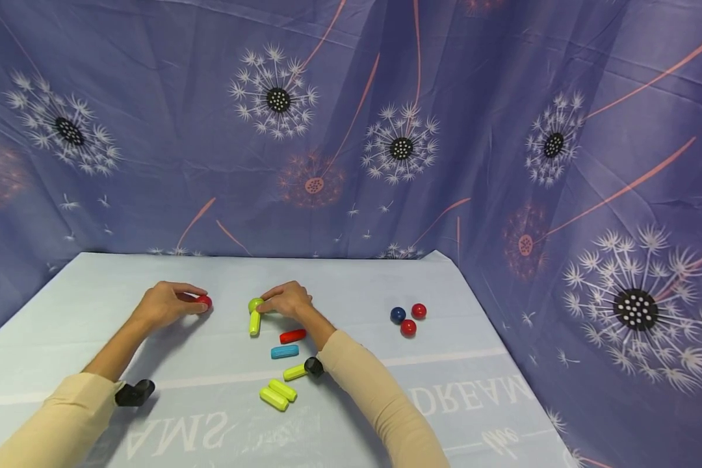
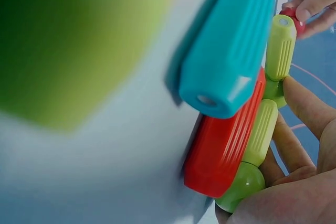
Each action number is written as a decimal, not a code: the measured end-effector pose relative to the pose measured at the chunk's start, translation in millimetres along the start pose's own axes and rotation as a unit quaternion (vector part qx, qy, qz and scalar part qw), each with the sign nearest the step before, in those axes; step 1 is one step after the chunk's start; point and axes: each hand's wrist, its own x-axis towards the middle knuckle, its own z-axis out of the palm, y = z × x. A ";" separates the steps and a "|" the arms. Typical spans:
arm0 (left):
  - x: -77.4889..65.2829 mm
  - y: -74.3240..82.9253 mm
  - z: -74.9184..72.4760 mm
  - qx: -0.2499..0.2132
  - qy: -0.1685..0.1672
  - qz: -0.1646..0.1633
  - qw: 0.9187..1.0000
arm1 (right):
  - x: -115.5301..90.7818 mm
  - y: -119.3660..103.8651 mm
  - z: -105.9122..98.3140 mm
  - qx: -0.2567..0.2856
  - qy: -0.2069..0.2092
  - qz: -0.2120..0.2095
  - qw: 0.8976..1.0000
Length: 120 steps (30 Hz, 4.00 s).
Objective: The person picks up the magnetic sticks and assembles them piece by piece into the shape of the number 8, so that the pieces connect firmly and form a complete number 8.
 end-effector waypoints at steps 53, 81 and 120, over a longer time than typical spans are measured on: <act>-17.8 65.2 50.1 -0.052 -0.225 0.127 0.965 | 1.2 -1.6 -2.0 -0.013 -0.005 -0.019 1.000; -14.8 63.1 55.0 -0.086 -0.223 0.059 0.969 | -37.1 6.3 -33.3 -0.088 0.007 -0.144 0.986; -13.2 61.3 54.8 -0.106 -0.229 0.056 0.966 | -64.3 46.7 -39.3 -0.084 -0.049 -0.125 0.987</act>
